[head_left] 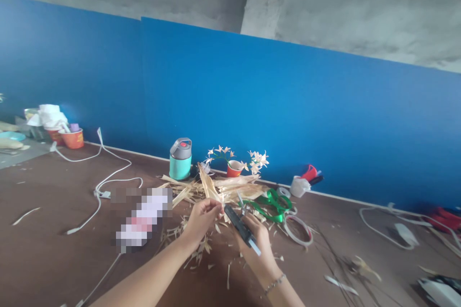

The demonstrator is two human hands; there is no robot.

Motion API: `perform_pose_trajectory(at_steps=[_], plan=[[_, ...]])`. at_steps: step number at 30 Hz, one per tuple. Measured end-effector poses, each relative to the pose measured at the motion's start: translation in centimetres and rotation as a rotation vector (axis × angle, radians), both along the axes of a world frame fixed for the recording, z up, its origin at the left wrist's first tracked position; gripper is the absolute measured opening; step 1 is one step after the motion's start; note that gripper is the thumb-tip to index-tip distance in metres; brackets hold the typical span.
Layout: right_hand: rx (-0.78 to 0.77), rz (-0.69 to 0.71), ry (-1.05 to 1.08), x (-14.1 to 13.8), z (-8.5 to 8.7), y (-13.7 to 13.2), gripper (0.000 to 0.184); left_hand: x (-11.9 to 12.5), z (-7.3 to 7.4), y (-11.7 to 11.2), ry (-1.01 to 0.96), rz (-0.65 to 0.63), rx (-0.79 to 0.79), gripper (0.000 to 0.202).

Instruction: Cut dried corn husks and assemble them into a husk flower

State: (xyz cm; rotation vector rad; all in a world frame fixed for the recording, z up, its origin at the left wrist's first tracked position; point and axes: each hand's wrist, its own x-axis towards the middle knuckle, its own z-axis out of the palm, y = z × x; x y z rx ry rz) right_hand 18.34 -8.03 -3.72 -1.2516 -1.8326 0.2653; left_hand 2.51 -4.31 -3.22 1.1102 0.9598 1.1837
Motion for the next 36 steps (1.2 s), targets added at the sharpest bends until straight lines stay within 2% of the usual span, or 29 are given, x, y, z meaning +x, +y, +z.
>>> perform_pose_trajectory(at_steps=[22, 32, 36], plan=[[0.024, -0.006, -0.014, 0.2, -0.3, 0.2, 0.016, 0.0, 0.3, -0.1, 0.022, 0.000, 0.006, 0.025], [-0.004, 0.027, -0.001, -0.2, 1.4, -0.6, 0.014, 0.0, 0.0, -0.1, -0.008, -0.008, -0.017, 0.024], [-0.001, 0.023, 0.000, -0.1, 1.4, -0.6, 0.015, 0.1, 0.1, -0.1, -0.034, -0.016, -0.018, 0.025]])
